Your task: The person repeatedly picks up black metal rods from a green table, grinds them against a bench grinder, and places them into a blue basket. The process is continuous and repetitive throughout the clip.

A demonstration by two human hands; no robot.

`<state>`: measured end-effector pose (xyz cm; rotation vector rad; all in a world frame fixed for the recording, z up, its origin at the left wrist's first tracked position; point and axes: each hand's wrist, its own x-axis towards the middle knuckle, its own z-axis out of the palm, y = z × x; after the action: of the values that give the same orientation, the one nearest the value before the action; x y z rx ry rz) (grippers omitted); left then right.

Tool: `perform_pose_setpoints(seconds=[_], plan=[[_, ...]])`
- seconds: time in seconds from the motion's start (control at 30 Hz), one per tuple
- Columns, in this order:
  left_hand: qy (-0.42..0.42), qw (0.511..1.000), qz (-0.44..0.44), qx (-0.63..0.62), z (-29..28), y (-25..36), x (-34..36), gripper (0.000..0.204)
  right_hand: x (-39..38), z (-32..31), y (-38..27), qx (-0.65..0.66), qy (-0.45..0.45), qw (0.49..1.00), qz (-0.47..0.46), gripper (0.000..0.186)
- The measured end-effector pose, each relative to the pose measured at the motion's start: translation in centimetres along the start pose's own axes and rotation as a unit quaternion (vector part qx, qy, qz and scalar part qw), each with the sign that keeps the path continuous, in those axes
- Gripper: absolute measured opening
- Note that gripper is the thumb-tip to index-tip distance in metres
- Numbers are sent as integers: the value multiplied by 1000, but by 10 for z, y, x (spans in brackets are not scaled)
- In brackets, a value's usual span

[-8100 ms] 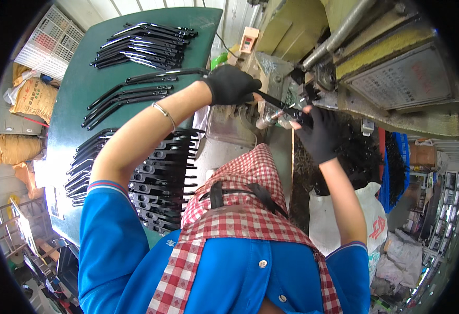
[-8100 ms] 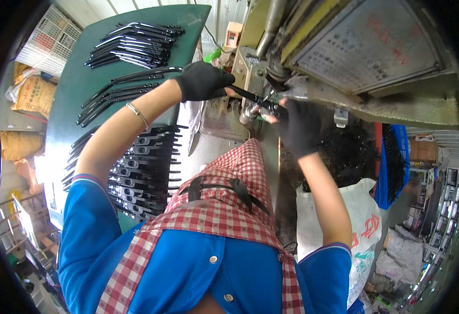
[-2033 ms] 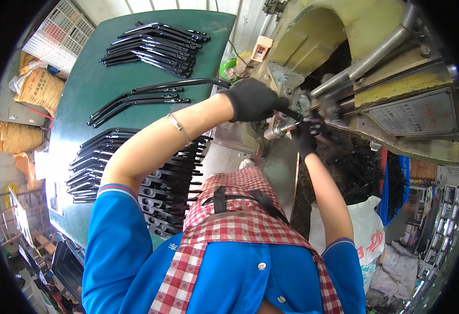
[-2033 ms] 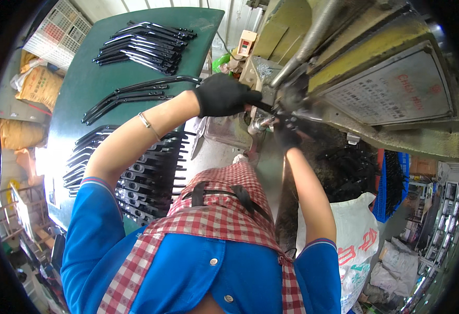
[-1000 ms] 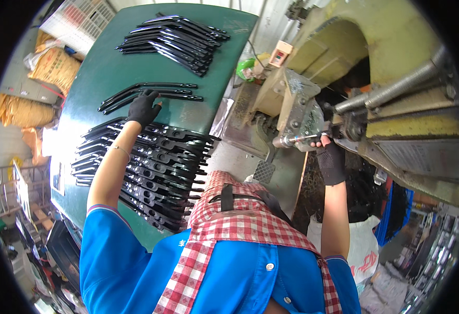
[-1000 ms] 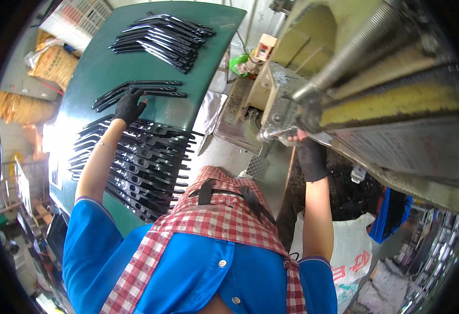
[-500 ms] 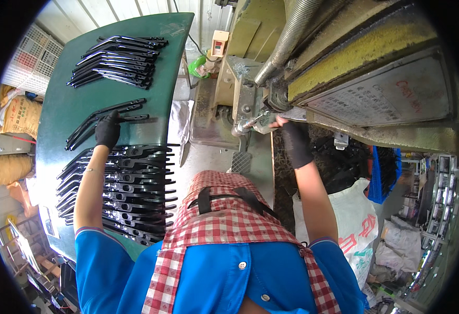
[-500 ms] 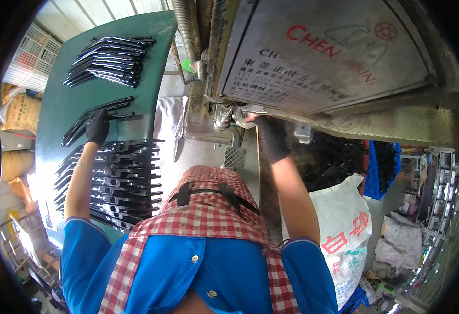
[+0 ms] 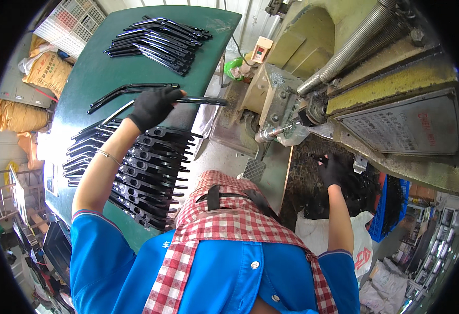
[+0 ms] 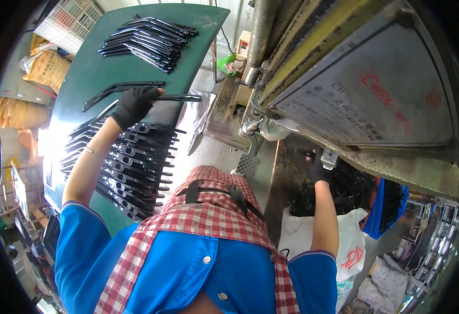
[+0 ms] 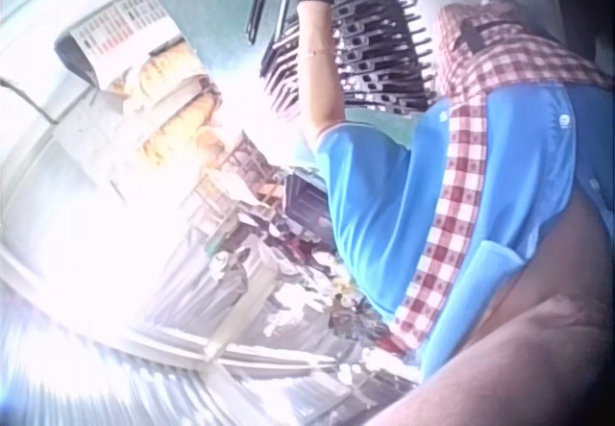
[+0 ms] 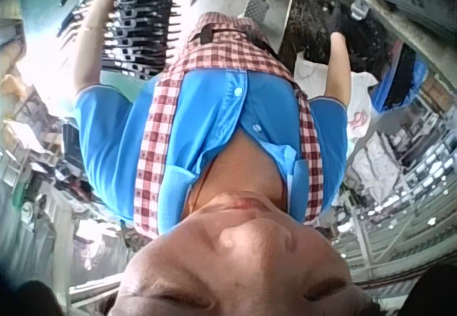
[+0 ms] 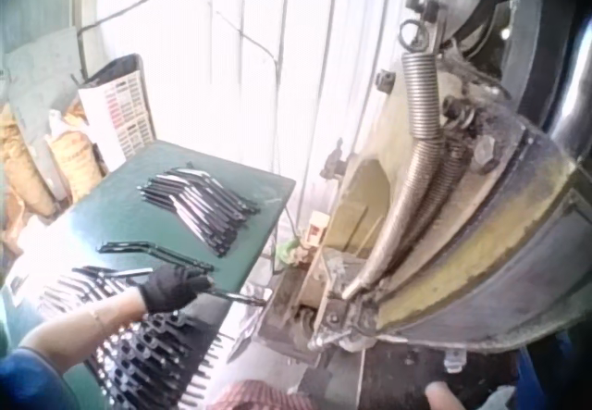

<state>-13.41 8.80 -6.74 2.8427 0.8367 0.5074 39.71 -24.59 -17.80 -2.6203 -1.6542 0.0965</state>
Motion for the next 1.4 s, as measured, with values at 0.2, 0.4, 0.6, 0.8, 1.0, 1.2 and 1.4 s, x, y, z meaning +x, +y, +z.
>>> perform_pose_setpoints(seconds=[0.2, 0.4, 0.6, 0.8, 1.0, 1.2, 1.4], plan=[[-76, 993, 21, -84, -14, 72, 23, 21, -11, -44, -79, 363, 34, 927, -90, 35], [-118, 983, 62, -125, -14, 107, 39, 24, -35, -122, -151, 437, -151, 884, -74, 41], [-140, 976, 90, -138, -22, 122, 44, 34, -41, -165, -181, 407, -164, 891, -118, 36], [-152, 979, 102, -87, -27, 124, 44, 39, -43, -179, -188, 196, -71, 964, -168, 34], [-154, 978, 141, -13, -39, 128, 54, 42, -36, -200, -208, 125, -43, 975, -181, 35], [-122, 979, 159, -19, -43, 130, 63, 42, -28, -202, -208, 178, -124, 963, -159, 35], [-126, 981, 129, -75, -27, 132, 64, 42, -21, -208, -211, 34, 34, 974, -224, 42]])
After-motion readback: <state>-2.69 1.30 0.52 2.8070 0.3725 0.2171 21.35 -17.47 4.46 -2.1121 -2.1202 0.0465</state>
